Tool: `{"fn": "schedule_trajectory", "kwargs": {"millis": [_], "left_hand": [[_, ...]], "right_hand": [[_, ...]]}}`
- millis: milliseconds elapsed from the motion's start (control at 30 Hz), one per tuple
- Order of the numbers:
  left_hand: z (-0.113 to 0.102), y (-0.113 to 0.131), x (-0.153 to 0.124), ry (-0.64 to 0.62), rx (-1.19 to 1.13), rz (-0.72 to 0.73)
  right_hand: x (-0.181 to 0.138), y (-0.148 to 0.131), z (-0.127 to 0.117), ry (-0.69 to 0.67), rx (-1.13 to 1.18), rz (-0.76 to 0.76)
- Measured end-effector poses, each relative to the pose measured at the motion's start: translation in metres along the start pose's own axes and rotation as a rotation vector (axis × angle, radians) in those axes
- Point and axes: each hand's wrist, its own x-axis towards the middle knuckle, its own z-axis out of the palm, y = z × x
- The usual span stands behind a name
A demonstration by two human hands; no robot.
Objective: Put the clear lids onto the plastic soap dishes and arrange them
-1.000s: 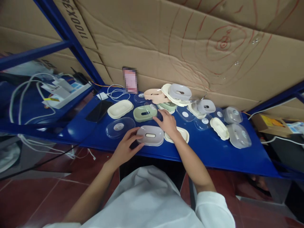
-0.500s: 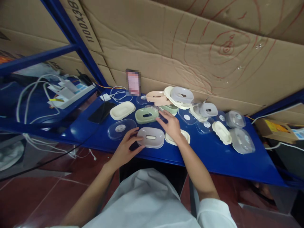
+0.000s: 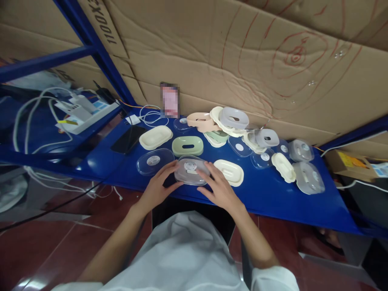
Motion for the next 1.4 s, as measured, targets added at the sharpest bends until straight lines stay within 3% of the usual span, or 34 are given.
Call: {"fn": "schedule_trajectory", "kwargs": {"millis": [700, 1400], "left_hand": [[0.007, -0.003, -0.004, 0.051, 0.043, 0.112], [0.001, -0.002, -0.001, 0.014, 0.023, 0.020]], "right_hand": [[-0.010, 0.001, 0.014, 0.122, -0.175, -0.082], [0.000, -0.004, 0.012, 0.040, -0.126, -0.016]]}}
